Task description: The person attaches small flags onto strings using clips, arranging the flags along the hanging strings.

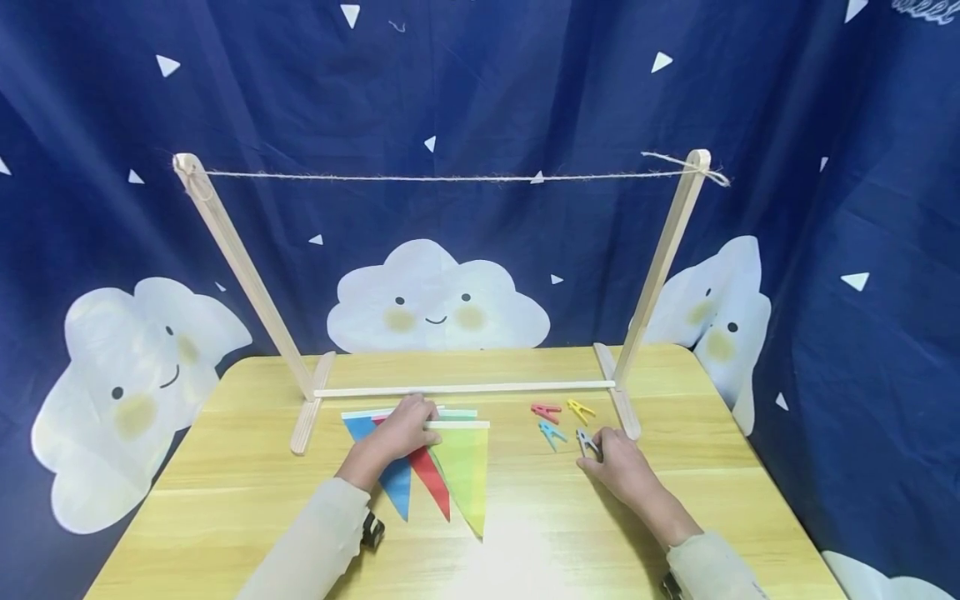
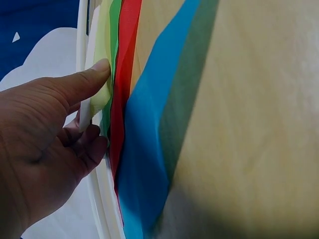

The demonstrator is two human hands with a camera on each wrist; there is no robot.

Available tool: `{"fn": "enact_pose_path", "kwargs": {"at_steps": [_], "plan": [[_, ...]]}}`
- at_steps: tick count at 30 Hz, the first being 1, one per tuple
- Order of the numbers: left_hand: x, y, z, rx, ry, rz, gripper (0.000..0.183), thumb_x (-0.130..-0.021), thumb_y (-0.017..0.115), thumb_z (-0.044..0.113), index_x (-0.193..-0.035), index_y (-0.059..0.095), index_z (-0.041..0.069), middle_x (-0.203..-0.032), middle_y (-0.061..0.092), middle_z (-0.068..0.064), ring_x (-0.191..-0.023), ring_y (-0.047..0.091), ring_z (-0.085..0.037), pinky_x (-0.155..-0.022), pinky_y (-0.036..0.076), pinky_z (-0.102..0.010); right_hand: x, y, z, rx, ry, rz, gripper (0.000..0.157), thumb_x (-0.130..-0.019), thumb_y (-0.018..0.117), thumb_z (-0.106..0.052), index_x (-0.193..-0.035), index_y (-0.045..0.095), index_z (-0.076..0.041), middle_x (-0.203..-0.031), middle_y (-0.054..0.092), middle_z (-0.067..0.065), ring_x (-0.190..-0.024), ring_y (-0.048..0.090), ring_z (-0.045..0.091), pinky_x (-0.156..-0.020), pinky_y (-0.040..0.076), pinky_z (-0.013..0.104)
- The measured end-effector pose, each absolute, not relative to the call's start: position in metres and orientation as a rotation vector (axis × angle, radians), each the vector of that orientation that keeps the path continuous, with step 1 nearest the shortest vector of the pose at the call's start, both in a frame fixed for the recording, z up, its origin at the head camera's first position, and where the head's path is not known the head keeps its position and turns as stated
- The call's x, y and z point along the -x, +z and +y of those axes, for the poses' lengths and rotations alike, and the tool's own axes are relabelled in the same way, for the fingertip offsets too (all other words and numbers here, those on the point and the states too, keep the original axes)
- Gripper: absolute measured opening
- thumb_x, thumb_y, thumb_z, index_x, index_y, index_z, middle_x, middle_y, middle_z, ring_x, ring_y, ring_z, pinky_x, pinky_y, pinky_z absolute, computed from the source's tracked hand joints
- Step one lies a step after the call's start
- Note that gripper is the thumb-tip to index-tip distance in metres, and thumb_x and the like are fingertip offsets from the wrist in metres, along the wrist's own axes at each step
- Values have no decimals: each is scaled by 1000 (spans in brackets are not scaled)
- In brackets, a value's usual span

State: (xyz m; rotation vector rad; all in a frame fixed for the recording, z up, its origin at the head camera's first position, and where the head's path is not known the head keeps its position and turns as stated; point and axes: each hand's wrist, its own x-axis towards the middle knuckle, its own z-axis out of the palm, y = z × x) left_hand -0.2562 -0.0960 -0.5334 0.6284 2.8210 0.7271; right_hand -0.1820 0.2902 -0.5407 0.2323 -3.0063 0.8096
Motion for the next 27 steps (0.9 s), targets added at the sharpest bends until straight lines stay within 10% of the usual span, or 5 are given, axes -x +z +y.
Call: {"fn": "enact_pose_path", "kwargs": {"at_steps": [27], "plan": [[255, -542, -97, -707, 915, 2790, 31, -85, 83, 12, -70, 56, 12, -74, 45, 2, -70, 44, -13, -64, 38, -27, 182, -540, 290, -184, 883, -3019, 30, -84, 85, -14, -94, 61, 1, -82, 60, 4, -73, 51, 16, -62, 43, 28]]}}
